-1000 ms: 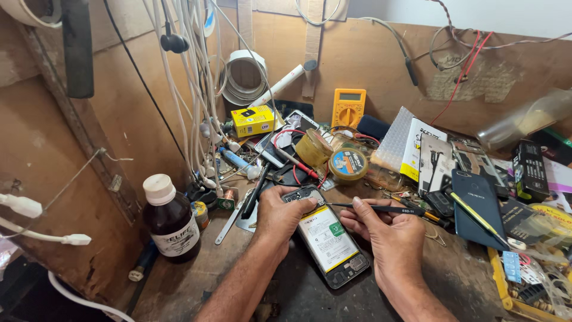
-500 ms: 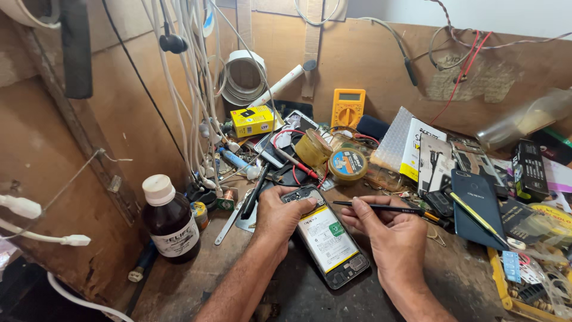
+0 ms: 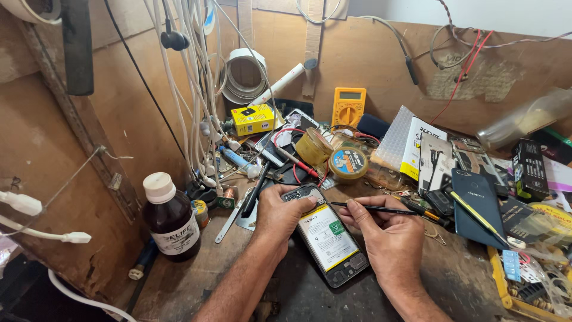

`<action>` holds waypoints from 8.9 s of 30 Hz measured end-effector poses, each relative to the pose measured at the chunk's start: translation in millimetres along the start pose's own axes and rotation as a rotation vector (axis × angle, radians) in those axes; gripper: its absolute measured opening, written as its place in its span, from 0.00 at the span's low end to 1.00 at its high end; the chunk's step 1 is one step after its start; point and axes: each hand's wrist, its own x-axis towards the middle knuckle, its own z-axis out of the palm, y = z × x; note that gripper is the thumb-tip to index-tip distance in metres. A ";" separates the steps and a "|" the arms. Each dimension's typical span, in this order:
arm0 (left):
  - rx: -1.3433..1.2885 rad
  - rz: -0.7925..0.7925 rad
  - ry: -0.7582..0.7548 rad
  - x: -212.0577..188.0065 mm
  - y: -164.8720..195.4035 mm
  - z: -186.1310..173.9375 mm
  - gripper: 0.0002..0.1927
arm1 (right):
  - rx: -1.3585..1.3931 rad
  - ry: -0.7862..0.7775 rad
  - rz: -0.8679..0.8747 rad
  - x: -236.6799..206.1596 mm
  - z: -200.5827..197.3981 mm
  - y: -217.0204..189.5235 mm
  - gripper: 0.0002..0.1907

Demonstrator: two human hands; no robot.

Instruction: The person uses a small screwdriver to remove screws from the internal frame of a disassembled smartphone. They then use a plastic pry tool to lift and remove a small metal bracket from the device. Finally, the person picks up the phone's back cover and aligns it with the main body.

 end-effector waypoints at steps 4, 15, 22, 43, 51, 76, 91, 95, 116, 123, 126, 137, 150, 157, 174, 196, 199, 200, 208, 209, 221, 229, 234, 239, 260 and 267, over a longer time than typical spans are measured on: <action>-0.023 0.011 -0.008 0.4 0.2 0.1 0.23 | 0.037 -0.008 -0.002 1.3 -0.6 3.6 0.06; -0.033 -0.004 0.001 0.1 0.8 0.4 0.23 | 0.362 0.022 0.276 15.8 -16.1 21.2 0.07; -0.049 0.004 -0.024 2.0 -0.4 -1.4 0.24 | 0.396 0.010 0.368 22.9 -20.7 24.4 0.10; -0.093 -0.002 -0.100 10.3 -3.5 -5.2 0.25 | 0.464 0.027 0.596 37.0 -29.6 24.1 0.14; 0.043 0.042 -0.009 2.0 -3.1 -0.5 0.22 | 0.419 0.041 0.389 23.6 -25.1 24.8 0.12; 0.039 -0.025 -0.086 4.8 3.4 -1.6 0.25 | -1.189 -0.482 0.193 35.6 -68.9 -39.0 0.19; 0.036 0.014 -0.045 9.4 -0.8 3.2 0.21 | -0.495 -0.588 0.259 -33.3 -59.0 -25.4 0.07; 0.042 0.025 -0.034 7.6 1.3 2.6 0.21 | -0.517 -0.771 0.109 -43.4 -48.5 -13.6 0.07; -0.047 -0.051 -0.186 14.0 1.3 9.8 0.21 | -0.529 -0.385 0.013 25.2 -45.0 -15.9 0.09; -0.089 -0.010 -0.150 21.5 -6.0 17.2 0.19 | -0.480 -0.335 0.121 55.1 -11.2 17.2 0.10; -0.089 -0.034 -0.134 22.6 -8.6 17.2 0.19 | -0.447 -0.316 -0.040 52.6 -8.7 29.5 0.08; -0.114 -0.104 -0.139 24.5 -7.5 21.9 0.18 | -0.413 -0.352 0.091 58.6 -11.3 36.9 0.08; -0.088 -0.128 -0.139 21.7 -3.8 22.2 0.18 | -0.508 -0.388 0.061 62.6 -14.3 36.7 0.08; -0.075 -0.125 -0.138 22.0 -4.0 21.8 0.19 | -0.418 -0.420 0.198 62.7 -15.2 25.8 0.07; -0.037 -0.130 -0.123 21.3 -2.5 21.2 0.21 | -0.272 -0.456 0.218 60.0 -19.5 24.4 0.08; 0.026 -0.136 -0.117 17.6 1.1 20.5 0.23 | -0.503 -0.477 0.132 62.0 -17.0 22.1 0.11; 0.021 -0.140 -0.116 17.5 0.9 20.7 0.23 | -0.570 -0.489 0.104 62.3 -16.8 21.2 0.11; 0.017 -0.143 -0.115 17.4 0.7 20.9 0.23 | -0.598 -0.485 0.101 62.2 -16.2 20.7 0.11; 0.015 -0.141 -0.121 16.5 -0.1 20.7 0.22 | -0.748 -0.463 0.023 58.6 -13.0 13.4 0.11; 0.015 -0.137 -0.126 17.0 0.1 21.0 0.22 | -0.756 -0.464 0.024 59.1 -12.8 12.6 0.11; 0.052 -0.118 -0.087 20.8 -3.8 21.0 0.21 | -0.696 -0.489 0.076 62.6 -13.1 17.5 0.11; 0.036 -0.124 -0.089 19.3 -3.2 20.7 0.21 | -0.487 -0.505 0.231 62.8 -14.3 17.5 0.09; 0.033 -0.134 -0.098 19.0 -1.9 20.9 0.20 | -0.485 -0.497 0.247 62.2 -14.6 16.0 0.09; 0.052 -0.101 -0.092 17.9 -2.5 21.3 0.19 | -0.448 -0.494 0.249 63.6 -17.3 20.1 0.09; 0.018 -0.116 -0.102 22.4 -6.6 20.8 0.21 | -0.562 -0.465 0.069 61.0 -16.0 24.1 0.09; 0.017 -0.120 -0.109 20.4 -3.8 20.9 0.21 | -0.366 -0.442 0.141 60.6 -20.2 21.2 0.11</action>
